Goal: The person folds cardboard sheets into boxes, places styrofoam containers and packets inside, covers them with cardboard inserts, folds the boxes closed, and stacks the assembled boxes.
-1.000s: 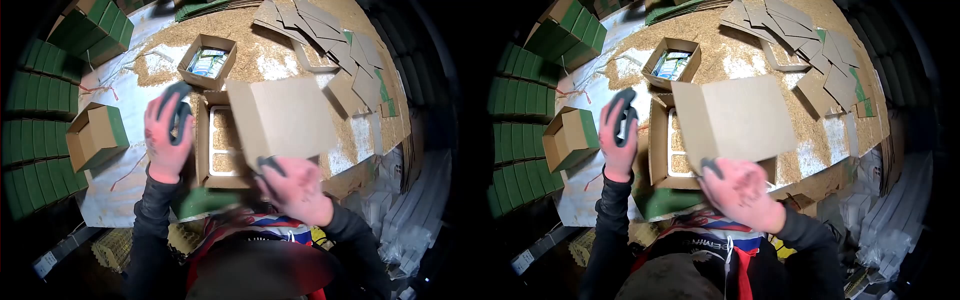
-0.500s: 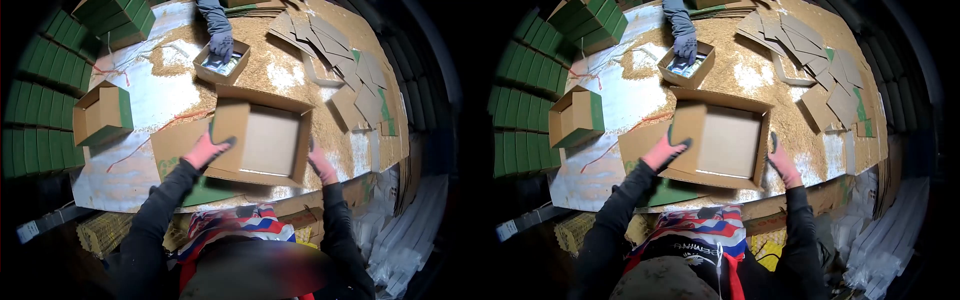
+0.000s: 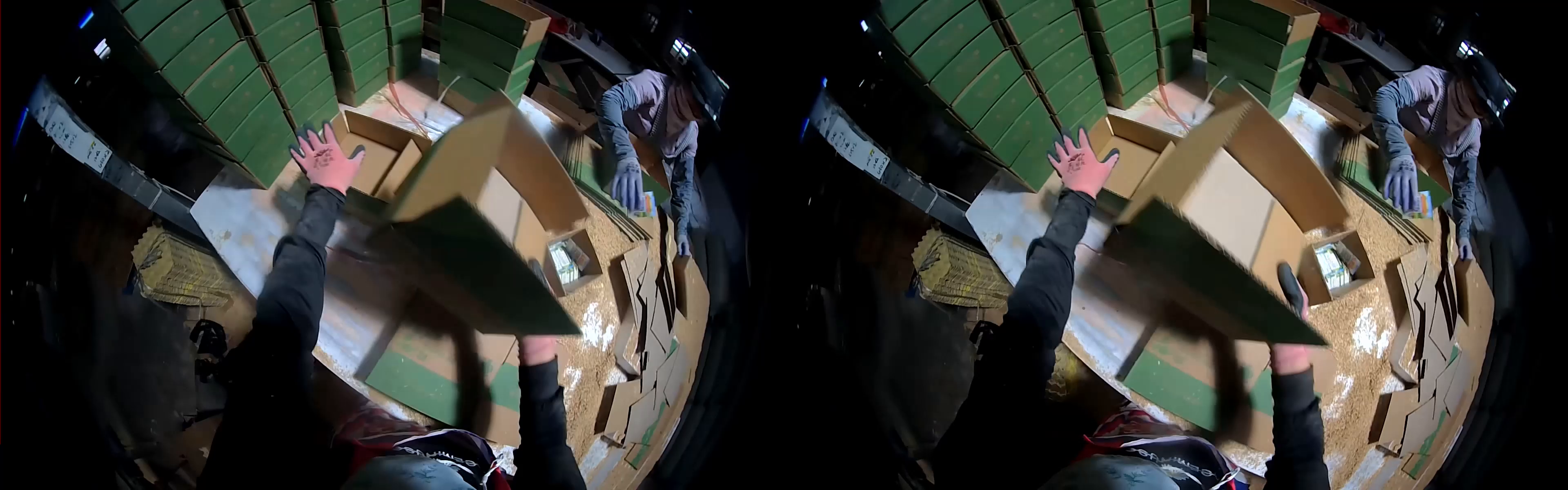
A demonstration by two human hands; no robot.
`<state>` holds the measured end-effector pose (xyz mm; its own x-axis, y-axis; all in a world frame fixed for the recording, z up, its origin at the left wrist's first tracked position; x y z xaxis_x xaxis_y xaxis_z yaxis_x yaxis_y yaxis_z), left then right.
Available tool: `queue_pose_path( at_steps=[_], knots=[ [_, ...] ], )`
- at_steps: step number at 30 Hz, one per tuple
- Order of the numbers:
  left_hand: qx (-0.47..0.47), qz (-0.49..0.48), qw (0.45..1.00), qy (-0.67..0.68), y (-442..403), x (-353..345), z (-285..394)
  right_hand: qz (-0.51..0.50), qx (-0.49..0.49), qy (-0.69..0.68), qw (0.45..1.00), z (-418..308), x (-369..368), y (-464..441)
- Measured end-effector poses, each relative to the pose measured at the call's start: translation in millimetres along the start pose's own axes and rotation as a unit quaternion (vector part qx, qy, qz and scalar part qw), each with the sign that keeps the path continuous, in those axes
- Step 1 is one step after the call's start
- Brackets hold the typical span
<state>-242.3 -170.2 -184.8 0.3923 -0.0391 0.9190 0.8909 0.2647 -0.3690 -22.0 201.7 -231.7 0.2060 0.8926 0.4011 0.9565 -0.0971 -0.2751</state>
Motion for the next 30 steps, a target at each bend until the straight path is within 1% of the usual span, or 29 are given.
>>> queue_pose_path(
  at_steps=[1,2,3,4,5,6,7,8,9,10,11,12,13,14,15,17,18,19,20,21,22,23,24,25,26,27,28,29,30],
  knots=[
    [0.022,-0.024,0.996,-0.079,-22.6,-24.5,-31.2,-0.039,0.017,-0.025,0.999,2.9,-32.4,-39.4],
    [-0.018,-0.025,0.992,-0.121,-27.3,-61.2,-55.5,-0.067,0.075,-0.007,0.995,-0.8,-72.4,-82.7],
    [-0.106,0.018,0.986,-0.124,-18.3,-97.3,-70.1,-0.083,0.16,0.05,0.982,-3.0,-113.2,-123.8],
    [-0.189,0.079,0.971,-0.123,-8.2,-112.4,-77.0,-0.087,0.22,0.078,0.969,-3.6,-154.6,-162.0],
    [-0.238,0.072,0.963,-0.104,-0.6,-127.4,-89.0,-0.104,0.215,0.042,0.97,-4.6,-189.2,-190.7],
    [-0.207,-0.099,0.973,-0.011,2.9,-107.7,-97.2,-0.182,-0.004,-0.261,0.948,-11.0,-213.8,-203.0],
    [-0.167,-0.269,0.945,0.082,9.8,-92.5,-103.0,-0.102,-0.229,-0.544,0.801,-17.8,-237.5,-212.4],
    [-0.173,-0.236,0.951,0.104,12.9,-71.3,-100.4,-0.022,-0.182,-0.434,0.882,-12.8,-253.9,-211.3],
    [-0.113,-0.195,0.947,0.23,14.6,-74.2,-103.0,0.059,-0.129,-0.31,0.94,-7.4,-263.9,-210.7],
    [-0.049,-0.148,0.923,0.352,14.7,-76.4,-104.9,0.046,-0.133,-0.356,0.924,2.9,-261.9,-215.9],
    [0.018,-0.097,0.878,0.467,15.8,-78.8,-104.9,-0.01,-0.141,-0.342,0.929,11.7,-260.6,-219.6],
    [-0.106,-0.075,0.892,0.433,9.9,-66.3,-109.4,-0.068,-0.165,-0.31,0.934,10.9,-254.6,-217.5],
    [-0.226,-0.043,0.887,0.4,5.1,-53.8,-114.1,-0.124,-0.188,-0.277,0.934,1.5,-241.9,-215.4],
    [-0.072,-0.031,0.822,0.563,19.3,-33.4,-97.9,-0.098,-0.154,-0.193,0.964,3.5,-229.0,-206.1],
    [0.083,-0.019,0.714,0.695,48.0,-23.4,-79.1,-0.067,-0.126,-0.102,0.985,4.5,-215.8,-196.6],
    [0.017,-0.027,0.706,0.707,107.2,-34.4,-63.7,-0.032,-0.045,-0.012,0.998,-14.7,-140.9,-134.0],
    [0.106,-0.162,0.687,0.701,139.2,-22.2,-49.6,-0.027,-0.057,0.095,0.994,-7.1,-102.1,-95.4],
    [0.161,-0.238,0.724,0.627,166.8,-21.3,-34.3,-0.03,-0.069,0.267,0.961,-12.2,-61.0,-54.4],
    [0.162,-0.32,0.769,0.53,197.2,-51.0,-29.8,-0.028,-0.083,0.424,0.901,8.0,-28.6,-7.3],
    [0.106,-0.394,0.792,0.454,220.8,-52.6,-14.4,-0.035,-0.1,0.467,0.878,12.1,-4.2,28.6],
    [0.027,-0.459,0.824,0.33,257.1,-79.4,-4.4,-0.066,-0.157,0.512,0.842,34.5,4.2,71.7],
    [-0.139,-0.316,0.928,0.139,303.7,-99.2,15.6,-0.078,-0.163,0.487,0.855,26.6,-4.6,85.6],
    [-0.111,-0.299,0.933,0.168,299.4,-72.4,35.6,-0.074,-0.121,0.479,0.866,25.7,-4.3,85.1],
    [-0.083,-0.288,0.933,0.197,299.6,-41.6,47.5,-0.063,-0.118,0.469,0.873,24.7,-0.3,85.3],
    [-0.043,-0.361,0.896,0.257,282.6,6.7,65.9,-0.044,-0.126,0.467,0.874,26.1,4.4,88.6],
    [0.001,-0.437,0.847,0.303,270.9,48.5,75.7,-0.048,-0.105,0.469,0.876,23.0,12.4,90.0],
    [-0.002,-0.449,0.781,0.434,269.1,66.4,77.2,-0.037,-0.104,0.47,0.876,15.1,29.9,93.1],
    [-0.005,-0.453,0.699,0.554,263.8,77.0,74.2,-0.024,-0.098,0.469,0.878,-13.0,53.5,85.9],
    [-0.029,-0.416,0.656,0.63,259.1,83.7,63.3,0.032,-0.052,0.456,0.888,-53.0,88.0,80.6]
  ],
)
Point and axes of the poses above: each hand's wrist, its own y-axis away from the middle knuckle, its own x-axis out of the back of the hand, z = x × y, the point moved 2 cm from there along -y, towards the middle knuckle, and after that the axes turned 4 degrees about -z, right-handed, at the moved point
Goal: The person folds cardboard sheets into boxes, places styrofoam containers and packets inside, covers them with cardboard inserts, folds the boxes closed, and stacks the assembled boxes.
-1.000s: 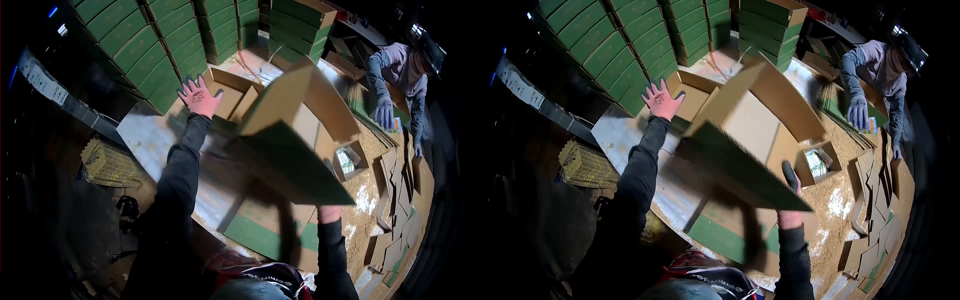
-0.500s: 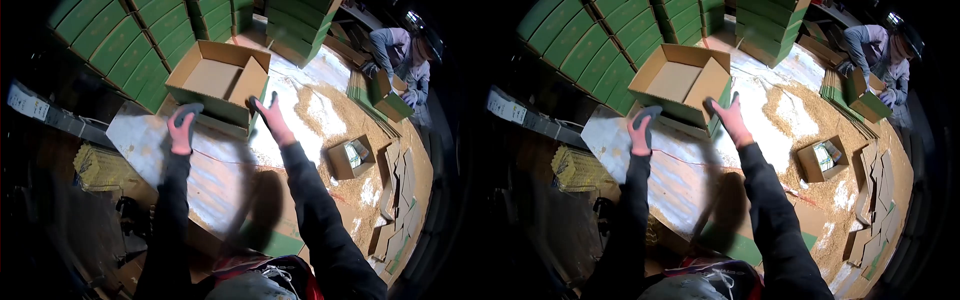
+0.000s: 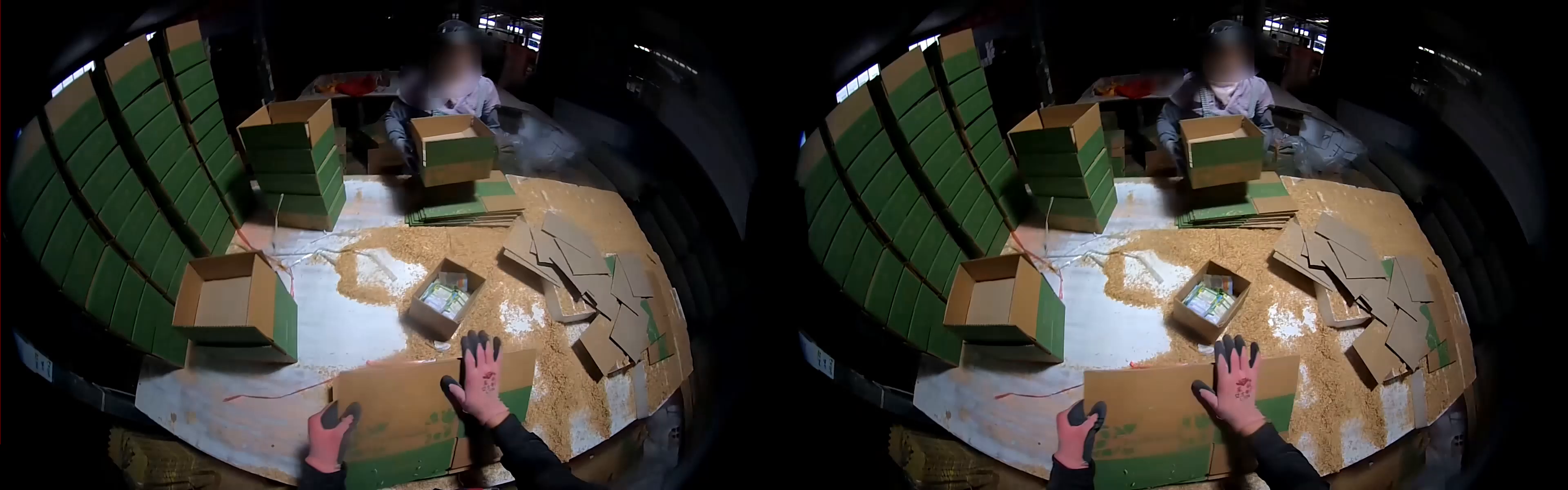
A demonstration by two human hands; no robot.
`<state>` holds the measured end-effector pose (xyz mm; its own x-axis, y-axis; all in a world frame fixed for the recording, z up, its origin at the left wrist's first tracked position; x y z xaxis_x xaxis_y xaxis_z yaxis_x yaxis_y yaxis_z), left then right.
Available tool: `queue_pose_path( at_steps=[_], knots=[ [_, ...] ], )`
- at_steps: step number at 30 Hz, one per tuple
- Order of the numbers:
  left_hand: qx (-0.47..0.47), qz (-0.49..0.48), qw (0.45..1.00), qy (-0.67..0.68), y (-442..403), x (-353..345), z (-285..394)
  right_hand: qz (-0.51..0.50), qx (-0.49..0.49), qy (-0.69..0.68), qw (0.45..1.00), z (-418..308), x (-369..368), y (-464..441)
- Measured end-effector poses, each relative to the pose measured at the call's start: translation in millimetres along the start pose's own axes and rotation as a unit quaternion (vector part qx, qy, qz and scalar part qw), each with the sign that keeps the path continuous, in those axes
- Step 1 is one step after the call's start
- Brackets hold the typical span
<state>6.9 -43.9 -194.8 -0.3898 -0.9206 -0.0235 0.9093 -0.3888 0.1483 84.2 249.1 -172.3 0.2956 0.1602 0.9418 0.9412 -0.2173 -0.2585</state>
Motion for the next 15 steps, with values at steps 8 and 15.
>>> queue_pose_path(
  at_steps=[8,15],
  knots=[
    [0.024,-0.516,0.824,-0.233,-8.3,-6.5,159.8,0.069,0.112,0.06,0.989,-9.5,110.4,80.7],
    [0.004,-0.468,0.699,-0.541,-46.4,-78.9,134.0,0.137,0.253,-0.063,0.956,-9.0,119.9,149.6]
  ],
)
Point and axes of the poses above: each hand's wrist, its own y-axis away from the middle knuckle, its own x-axis out of the back of the hand, z = x × y, the point moved 2 cm from there along -y, towards the middle knuckle, and after that the axes turned 4 degrees about -z, right-handed, at the moved point
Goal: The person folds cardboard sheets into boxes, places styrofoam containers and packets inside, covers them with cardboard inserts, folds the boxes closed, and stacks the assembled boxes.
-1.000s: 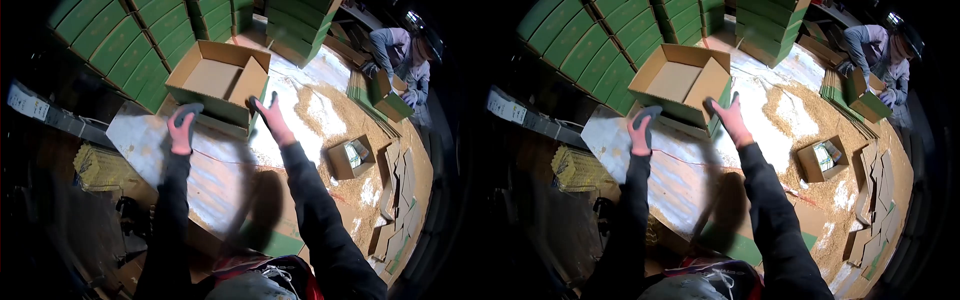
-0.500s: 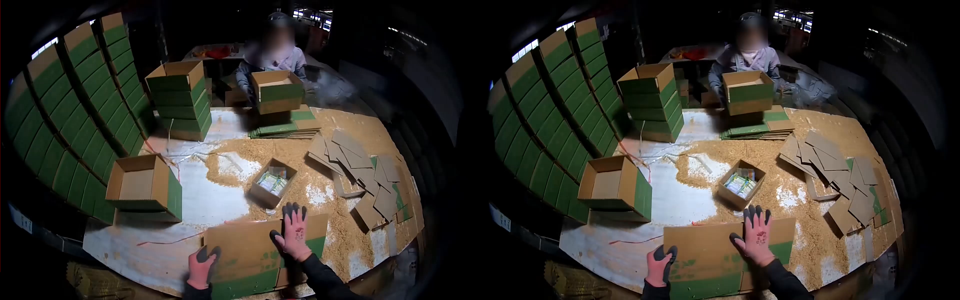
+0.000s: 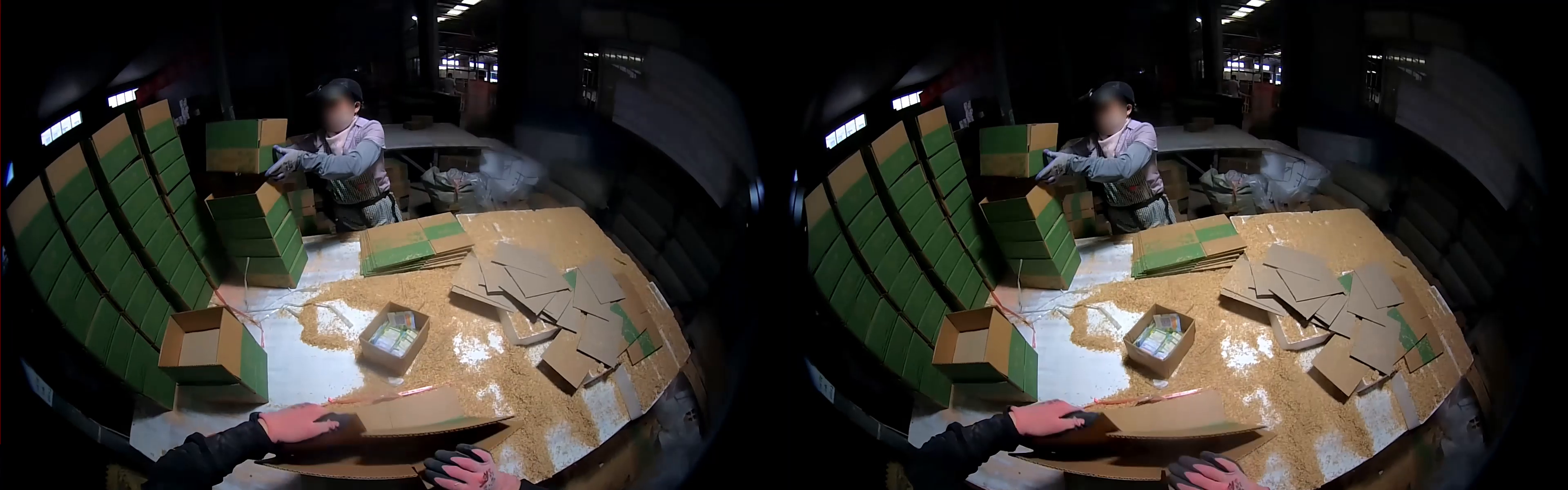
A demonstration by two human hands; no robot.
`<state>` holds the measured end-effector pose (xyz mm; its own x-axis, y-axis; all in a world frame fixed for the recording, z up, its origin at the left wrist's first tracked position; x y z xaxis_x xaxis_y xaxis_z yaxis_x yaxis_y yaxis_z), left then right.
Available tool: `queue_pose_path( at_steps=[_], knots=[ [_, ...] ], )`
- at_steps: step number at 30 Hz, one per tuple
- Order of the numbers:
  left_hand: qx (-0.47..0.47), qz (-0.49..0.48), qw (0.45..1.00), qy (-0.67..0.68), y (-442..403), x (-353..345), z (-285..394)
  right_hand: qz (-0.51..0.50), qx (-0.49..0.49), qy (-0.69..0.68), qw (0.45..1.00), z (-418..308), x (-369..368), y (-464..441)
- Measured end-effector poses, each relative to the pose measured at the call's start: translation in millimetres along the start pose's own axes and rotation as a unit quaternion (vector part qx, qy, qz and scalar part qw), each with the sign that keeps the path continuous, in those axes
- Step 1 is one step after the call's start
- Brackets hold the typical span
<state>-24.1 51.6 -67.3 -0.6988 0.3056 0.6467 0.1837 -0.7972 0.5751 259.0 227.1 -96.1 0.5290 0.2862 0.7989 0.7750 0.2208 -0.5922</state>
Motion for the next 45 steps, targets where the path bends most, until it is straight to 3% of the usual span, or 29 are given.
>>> queue_pose_path(
  at_steps=[1,4,6,8,10,11,12,13,17,19,20,21,22,25,28,30,31,32,34,35,36,37,38,39,40,41,43,44,45],
  knots=[
    [-0.008,0.162,0.987,0.008,10.6,18.8,11.8,-0.083,0.047,-0.031,0.995,19.4,5.8,10.0],
    [0.119,0.331,0.935,-0.051,6.3,61.3,12.1,-0.145,0.089,-0.276,0.946,73.2,27.0,-15.7],
    [-0.1,0.393,0.805,-0.433,-33.2,39.5,40.9,-0.24,0.101,-0.326,0.909,81.4,9.1,-44.0],
    [-0.414,0.237,0.807,-0.349,-69.5,6.3,73.3,-0.304,0.019,-0.363,0.881,76.1,-65.5,-27.4],
    [-0.513,0.11,0.792,-0.312,-114.1,-28.9,100.9,-0.48,-0.142,-0.338,0.797,72.3,-56.4,-17.7],
    [-0.485,0.109,0.823,-0.274,-147.5,-47.2,78.8,-0.286,-0.116,-0.529,0.791,87.7,-51.9,3.4],
    [-0.455,0.1,0.854,-0.231,-173.3,-73.2,56.1,-0.238,-0.29,-0.596,0.71,91.0,-13.8,24.3],
    [-0.414,0.119,0.853,-0.293,-181.4,-79.6,49.3,-0.157,-0.307,-0.67,0.658,70.6,20.1,11.3],
    [-0.406,0.057,0.875,-0.256,-197.6,-81.5,46.1,-0.024,-0.327,-0.28,0.902,70.0,-19.1,43.2],
    [-0.363,-0.063,0.927,-0.073,-158.4,-5.5,87.3,-0.061,-0.533,-0.096,0.838,84.7,-46.4,22.9],
    [-0.268,-0.101,0.957,-0.03,-123.7,45.4,121.9,0.052,-0.576,-0.466,0.669,88.2,-46.7,20.1],
    [-0.239,-0.014,0.966,0.099,-105.5,76.4,113.8,0.012,-0.559,-0.294,0.775,87.8,-49.1,22.3],
    [-0.25,0.128,0.938,0.203,-90.6,97.9,95.9,-0.022,-0.547,-0.09,0.832,86.8,-51.6,25.2],
    [-0.161,0.414,0.841,0.308,-102.3,29.1,-27.1,0.042,-0.561,-0.187,0.806,78.8,-49.0,38.1],
    [-0.084,0.286,0.816,0.496,-92.7,-114.9,-105.2,0.058,-0.521,-0.309,0.794,76.7,-59.2,37.9],
    [-0.065,0.231,0.812,0.532,-50.3,-99.9,-57.4,0.04,-0.469,-0.418,0.777,79.8,-47.8,23.2],
    [-0.04,0.227,0.798,0.557,-28.2,-92.0,-29.7,0.104,-0.448,-0.474,0.751,95.4,-43.6,20.6],
    [-0.134,0.335,0.827,0.432,-16.3,-103.6,-16.0,0.166,-0.423,-0.521,0.722,112.4,-37.5,21.1],
    [-0.222,0.366,0.904,0.004,-6.0,-165.0,-52.9,0.264,-0.382,-0.752,0.467,115.6,-22.2,23.2],
    [-0.272,0.347,0.884,-0.157,5.1,-198.2,-75.3,0.223,-0.501,-0.638,0.541,106.9,-22.8,18.4],
    [-0.234,0.318,0.912,-0.11,9.7,-209.9,-94.6,0.098,-0.521,-0.461,0.712,96.5,-46.2,32.7],
    [-0.193,0.292,0.935,-0.064,14.8,-221.0,-112.7,0.005,-0.547,-0.348,0.762,81.4,-64.7,48.8],
    [-0.062,0.302,0.946,0.099,18.8,-212.9,-120.2,0.022,-0.545,-0.329,0.771,62.5,-59.9,50.9],
    [-0.066,0.383,0.852,0.35,19.7,-155.9,-49.8,0.025,-0.54,-0.363,0.759,55.6,-60.8,52.5],
    [-0.007,0.371,0.718,0.589,-7.5,-134.8,-82.2,0.018,-0.535,-0.334,0.776,53.3,-66.4,55.3],
    [-0.031,0.406,0.758,0.509,-30.0,-126.4,-112.6,0.007,-0.52,-0.381,0.765,62.5,-65.5,60.1],
    [0.123,0.37,0.854,0.344,-51.1,-99.9,-33.2,0.044,-0.501,-0.464,0.729,108.4,-48.4,91.1],
    [0.133,0.376,0.9,0.173,-59.6,-93.3,-2.3,0.142,-0.529,-0.356,0.757,149.7,-35.8,126.3],
    [0.172,0.373,0.898,0.156,-61.3,-89.1,11.1,0.257,-0.603,-0.318,0.685,193.3,-13.8,173.1]
  ],
)
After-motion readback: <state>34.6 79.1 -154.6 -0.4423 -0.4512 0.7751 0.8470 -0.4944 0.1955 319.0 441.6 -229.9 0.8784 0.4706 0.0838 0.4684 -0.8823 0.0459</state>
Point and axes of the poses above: each hand's wrist, its own y-axis away from the middle knuckle, its own x-axis out of the back of the hand, z = x × y, the point moved 2 cm from there along -y, towards the middle knuckle, and after that the axes turned 4 degrees about -z, right-handed, at the moved point
